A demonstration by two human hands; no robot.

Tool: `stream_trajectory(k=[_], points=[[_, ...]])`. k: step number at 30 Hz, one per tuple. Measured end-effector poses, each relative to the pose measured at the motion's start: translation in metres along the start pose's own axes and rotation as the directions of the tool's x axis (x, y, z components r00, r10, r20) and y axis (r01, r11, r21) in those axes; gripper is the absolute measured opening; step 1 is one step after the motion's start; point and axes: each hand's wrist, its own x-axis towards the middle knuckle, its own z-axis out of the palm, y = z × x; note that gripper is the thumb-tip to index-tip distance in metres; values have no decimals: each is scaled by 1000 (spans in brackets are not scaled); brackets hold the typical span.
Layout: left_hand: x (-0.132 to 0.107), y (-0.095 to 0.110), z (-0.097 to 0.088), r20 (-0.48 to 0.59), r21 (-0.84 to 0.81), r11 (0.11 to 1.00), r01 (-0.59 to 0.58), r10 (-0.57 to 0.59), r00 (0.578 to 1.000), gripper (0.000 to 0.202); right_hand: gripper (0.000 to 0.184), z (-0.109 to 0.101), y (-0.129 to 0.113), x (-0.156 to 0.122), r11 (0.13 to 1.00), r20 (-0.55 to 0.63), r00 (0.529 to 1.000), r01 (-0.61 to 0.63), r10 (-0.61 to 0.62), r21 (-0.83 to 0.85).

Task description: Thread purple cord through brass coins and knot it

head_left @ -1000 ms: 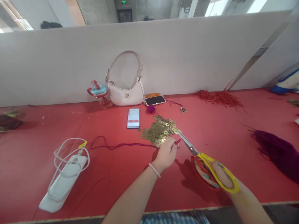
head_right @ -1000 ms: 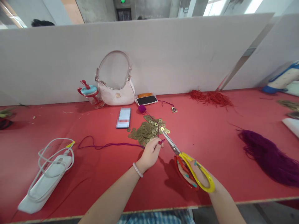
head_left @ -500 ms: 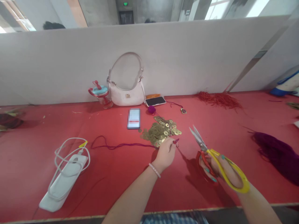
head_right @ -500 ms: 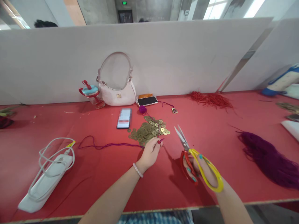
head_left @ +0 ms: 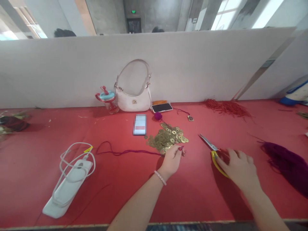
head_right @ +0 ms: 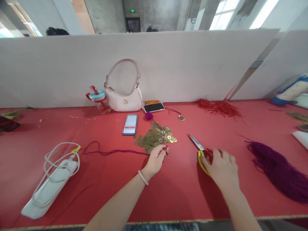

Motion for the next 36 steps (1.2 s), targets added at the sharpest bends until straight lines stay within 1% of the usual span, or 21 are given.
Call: stream_trajectory(k=[1,2,3,4,6,8,9,11,13,15,18,22,24,26,28,29,32,33,34,35,36], points=[[0,-1,0,-4,-21,1000,2,-2,1000,22,43,3,-5,0,998,-60,998,17,-20,-52],[1,-2,0,-6,-45,999,7,-7,1000,22,40,5,-11,0,996,-65,994,80,-83,-42],[1,-3,0,-6,-66,998,13,-13,1000,21,38,8,-18,0,980,-17,980,197,-196,38],[1,-4,0,-6,-83,996,21,-22,1000,22,36,10,-27,0,947,37,954,289,-297,144],[0,-4,-1,-9,-109,993,32,-33,999,24,35,14,-49,1,871,173,876,387,-449,301],[-1,-2,-2,-17,-122,992,28,-30,999,27,31,19,-70,3,802,241,796,434,-554,410],[-1,0,-2,-23,-120,993,22,-25,999,28,24,21,-79,5,771,256,760,457,-598,444],[-3,4,-3,-31,-109,994,10,-14,999,30,14,27,-94,10,736,253,726,483,-639,474],[-3,7,-3,-57,-112,994,0,-6,998,32,15,34,-101,17,701,245,701,486,-669,522],[-3,8,-4,-121,-134,991,-16,0,993,32,15,41,-101,23,676,234,689,486,-686,553],[0,6,-5,-251,-215,976,-22,-33,967,32,12,49,-96,30,692,239,700,482,-673,538],[5,6,-9,-388,-421,907,-13,-167,906,32,12,48,-93,35,721,264,722,444,-639,532],[6,7,-12,-446,-473,880,-28,-212,869,32,9,43,-96,36,712,265,720,431,-642,554],[7,7,-13,-475,-492,870,-29,-240,847,31,16,38,-103,36,690,252,707,442,-661,573],[7,7,-14,-479,-497,868,-29,-246,843,31,25,34,-112,34,676,233,695,473,-680,564],[7,7,-15,-480,-495,868,-32,-242,843,31,25,33,-117,33,666,227,682,492,-695,561],[8,5,-15,-480,-492,869,-47,-226,848,30,19,32,-129,28,596,223,604,533,-765,601],[8,4,-15,-480,-493,869,-49,-224,848,30,19,33,-131,28,583,220,595,529,-773,617],[8,3,-16,-482,-494,868,-50,-225,847,29,18,33,-131,29,579,215,600,518,-771,629],[8,2,-16,-486,-495,867,-50,-229,844,29,16,34,-131,32,589,209,624,497,-753,637],[8,1,-16,-488,-498,866,-45,-237,840,29,14,34,-130,38,604,196,663,467,-722,646]])
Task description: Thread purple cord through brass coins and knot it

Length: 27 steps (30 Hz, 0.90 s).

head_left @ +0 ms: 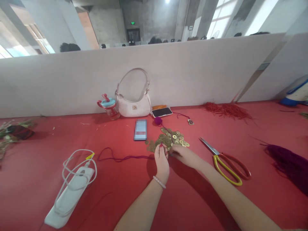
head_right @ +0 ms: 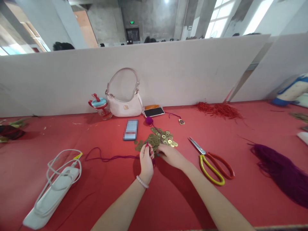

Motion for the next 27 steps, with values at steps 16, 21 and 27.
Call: stream_trajectory(k=[16,21,27], points=[[8,-12,-5,98,324,942,-88,59,993,23,42,-4,51,55,981,-462,867,-187,190,51],[4,-4,-1,118,321,941,-104,69,991,21,37,6,54,23,989,-436,895,-134,91,-69],[4,1,0,79,340,935,-98,75,994,20,35,6,47,15,980,-294,954,-7,-52,-198]])
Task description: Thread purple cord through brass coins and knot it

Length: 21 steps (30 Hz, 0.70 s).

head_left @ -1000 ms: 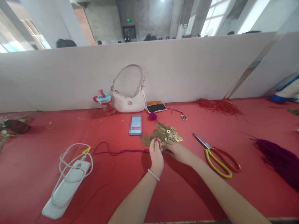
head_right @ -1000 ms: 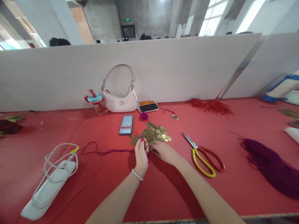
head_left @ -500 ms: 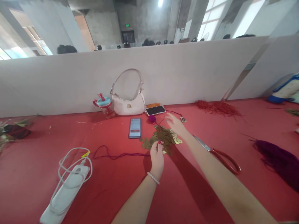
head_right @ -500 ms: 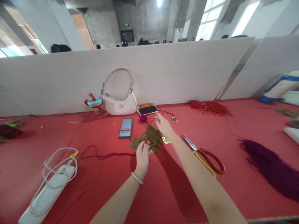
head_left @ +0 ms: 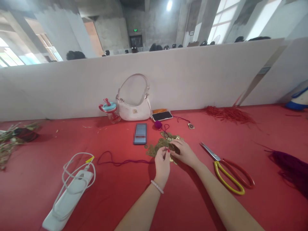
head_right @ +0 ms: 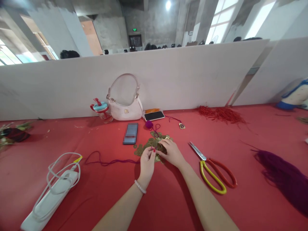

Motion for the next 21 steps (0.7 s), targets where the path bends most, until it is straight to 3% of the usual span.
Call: stream_trajectory(k=[7,12,18,21], points=[[4,-9,0,31,-48,999,19,-17,999,17,16,10,14,4,999,-45,998,40,-40,1],[4,-6,0,10,-28,1000,-4,4,1000,19,9,6,9,3,997,-67,997,43,-39,56],[6,-5,-2,-11,-29,999,-18,17,1000,19,10,3,5,2,998,-53,999,9,-6,64],[8,-7,-3,-13,-30,1000,-4,3,1000,19,27,6,7,2,1000,-25,1000,10,-10,-5]])
